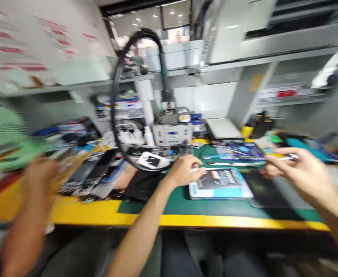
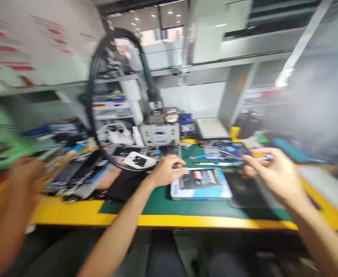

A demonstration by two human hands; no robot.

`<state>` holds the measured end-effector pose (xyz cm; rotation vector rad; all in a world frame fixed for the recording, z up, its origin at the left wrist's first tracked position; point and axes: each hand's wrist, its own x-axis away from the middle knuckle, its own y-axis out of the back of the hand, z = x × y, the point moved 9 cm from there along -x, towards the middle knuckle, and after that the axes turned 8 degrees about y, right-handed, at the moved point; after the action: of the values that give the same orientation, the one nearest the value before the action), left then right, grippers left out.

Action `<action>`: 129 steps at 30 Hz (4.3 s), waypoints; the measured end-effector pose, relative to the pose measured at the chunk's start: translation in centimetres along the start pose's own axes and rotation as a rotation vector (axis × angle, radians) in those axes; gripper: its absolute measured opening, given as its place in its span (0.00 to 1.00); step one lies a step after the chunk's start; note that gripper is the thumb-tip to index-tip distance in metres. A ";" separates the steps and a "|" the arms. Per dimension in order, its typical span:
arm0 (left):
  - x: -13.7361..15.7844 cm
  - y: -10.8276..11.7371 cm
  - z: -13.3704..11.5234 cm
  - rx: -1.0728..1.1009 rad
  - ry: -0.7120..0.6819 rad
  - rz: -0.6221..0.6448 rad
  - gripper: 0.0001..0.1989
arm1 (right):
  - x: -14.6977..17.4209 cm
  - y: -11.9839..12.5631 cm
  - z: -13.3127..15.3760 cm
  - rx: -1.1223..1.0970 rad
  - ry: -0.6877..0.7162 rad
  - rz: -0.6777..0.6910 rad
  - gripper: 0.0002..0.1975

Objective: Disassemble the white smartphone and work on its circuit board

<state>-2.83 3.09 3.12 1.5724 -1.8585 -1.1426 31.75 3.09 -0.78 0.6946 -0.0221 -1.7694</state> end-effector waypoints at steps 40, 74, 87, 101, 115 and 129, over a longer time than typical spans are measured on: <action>0.4 -3.3 -0.8 0.003 -0.069 0.180 0.32 | -4.8 -11.6 14.4 0.924 0.446 0.543 0.06; 0.3 -3.3 -1.1 0.029 -0.057 0.209 0.32 | -4.4 -11.5 13.5 0.704 0.572 0.668 0.06; 0.2 -3.7 -0.5 0.030 -0.043 0.233 0.33 | -4.6 -11.7 13.9 0.657 0.613 0.778 0.16; 0.4 -3.5 -0.6 0.015 -0.040 0.238 0.34 | -4.6 -11.4 14.2 0.835 0.598 0.708 0.12; 0.2 -3.7 -0.2 0.038 -0.035 0.227 0.33 | -4.9 -11.6 14.6 0.901 0.574 0.672 0.11; 0.5 -3.2 -0.7 0.047 -0.067 0.236 0.32 | -4.8 -11.0 14.0 0.798 0.533 0.645 0.13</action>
<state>-0.57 2.38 0.78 1.3102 -2.0642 -1.0643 16.32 6.29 8.93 1.5160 -0.5493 -0.8753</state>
